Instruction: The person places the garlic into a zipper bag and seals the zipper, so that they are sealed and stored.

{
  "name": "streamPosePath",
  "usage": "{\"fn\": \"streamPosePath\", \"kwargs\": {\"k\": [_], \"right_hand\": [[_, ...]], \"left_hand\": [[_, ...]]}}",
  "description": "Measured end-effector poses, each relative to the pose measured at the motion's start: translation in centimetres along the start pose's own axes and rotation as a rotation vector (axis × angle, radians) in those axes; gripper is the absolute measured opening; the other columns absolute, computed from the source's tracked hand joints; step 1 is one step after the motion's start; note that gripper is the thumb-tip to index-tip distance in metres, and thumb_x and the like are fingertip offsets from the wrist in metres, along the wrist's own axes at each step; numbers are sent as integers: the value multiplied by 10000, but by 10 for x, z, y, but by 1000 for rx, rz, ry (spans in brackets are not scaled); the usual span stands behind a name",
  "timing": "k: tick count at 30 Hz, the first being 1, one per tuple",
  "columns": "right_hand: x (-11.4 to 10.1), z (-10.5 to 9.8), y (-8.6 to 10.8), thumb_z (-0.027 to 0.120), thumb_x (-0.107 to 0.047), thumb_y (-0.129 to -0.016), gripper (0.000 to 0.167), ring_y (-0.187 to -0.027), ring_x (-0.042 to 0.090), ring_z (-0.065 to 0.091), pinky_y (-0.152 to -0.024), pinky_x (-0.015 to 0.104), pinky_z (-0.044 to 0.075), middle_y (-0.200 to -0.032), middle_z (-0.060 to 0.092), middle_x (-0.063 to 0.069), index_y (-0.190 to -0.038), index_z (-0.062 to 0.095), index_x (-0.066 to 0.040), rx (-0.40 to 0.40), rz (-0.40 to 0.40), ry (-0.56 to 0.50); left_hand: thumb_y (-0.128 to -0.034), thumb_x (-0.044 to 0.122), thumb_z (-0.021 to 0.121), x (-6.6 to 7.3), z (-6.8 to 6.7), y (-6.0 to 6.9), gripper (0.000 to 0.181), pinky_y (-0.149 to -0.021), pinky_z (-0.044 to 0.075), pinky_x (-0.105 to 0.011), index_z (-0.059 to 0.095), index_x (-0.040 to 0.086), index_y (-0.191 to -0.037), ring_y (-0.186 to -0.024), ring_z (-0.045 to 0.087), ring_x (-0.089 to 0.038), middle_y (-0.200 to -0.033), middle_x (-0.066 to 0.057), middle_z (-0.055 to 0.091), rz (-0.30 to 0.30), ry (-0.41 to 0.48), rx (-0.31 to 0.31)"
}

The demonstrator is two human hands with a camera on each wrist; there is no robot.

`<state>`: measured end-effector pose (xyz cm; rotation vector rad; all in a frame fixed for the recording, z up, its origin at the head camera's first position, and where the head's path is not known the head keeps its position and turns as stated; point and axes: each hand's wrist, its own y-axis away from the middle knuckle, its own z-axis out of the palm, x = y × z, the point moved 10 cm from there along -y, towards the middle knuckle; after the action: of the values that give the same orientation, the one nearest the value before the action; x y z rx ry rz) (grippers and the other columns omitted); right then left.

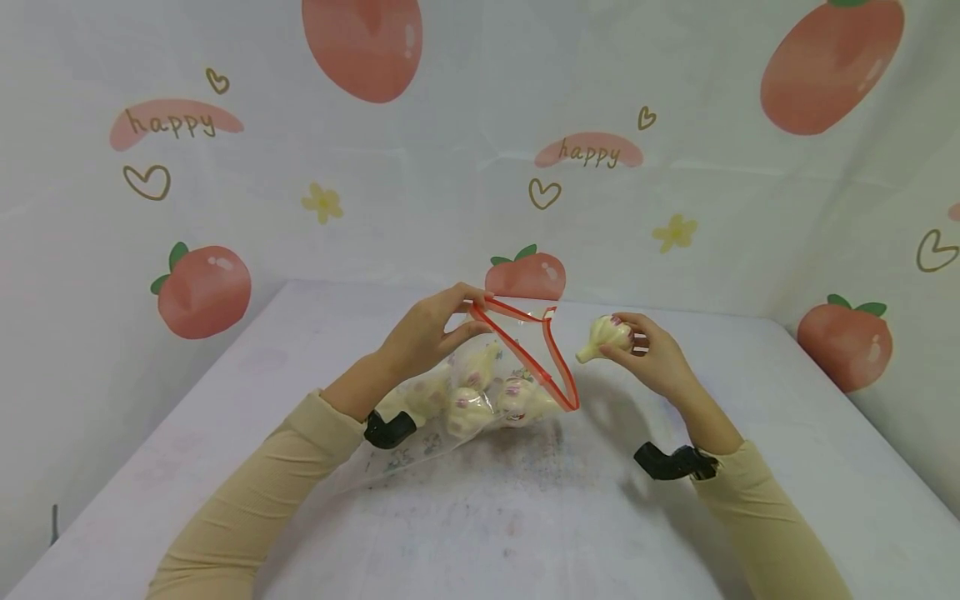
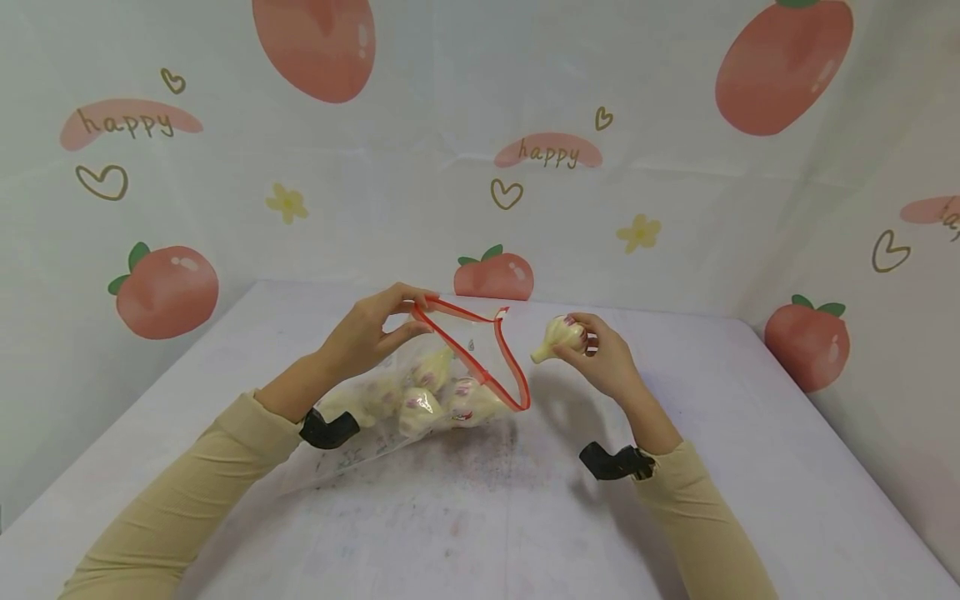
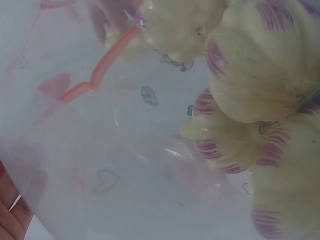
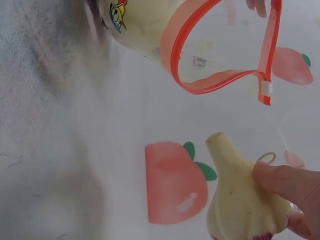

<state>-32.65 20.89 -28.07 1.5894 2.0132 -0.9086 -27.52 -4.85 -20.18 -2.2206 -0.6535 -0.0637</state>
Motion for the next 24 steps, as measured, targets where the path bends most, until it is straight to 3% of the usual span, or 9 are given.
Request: {"fn": "streamPosePath", "kwargs": {"k": [15,24], "right_hand": [[-17,-5,6,661,-204,-873,534,-1060,398,587,-756,244,498,-1239,529,266,-1329,448,-26,2,-49,-1],[-25,-5,10,672,-215,-867,553,-1051,373,597,-688,122,464,-1261,527,239,-1343,445,-49,-4,-65,-27]], "left_hand": [[-807,108,706,-1,1,0,349,-813,559,-369,500,10,-1070,-975,681,-283,-988,-117,653,-6,-1,-1],[-807,110,707,-1,1,0,342,-783,564,-356,500,12,-1062,-970,683,-278,-997,-114,649,-1,-1,1]]}}
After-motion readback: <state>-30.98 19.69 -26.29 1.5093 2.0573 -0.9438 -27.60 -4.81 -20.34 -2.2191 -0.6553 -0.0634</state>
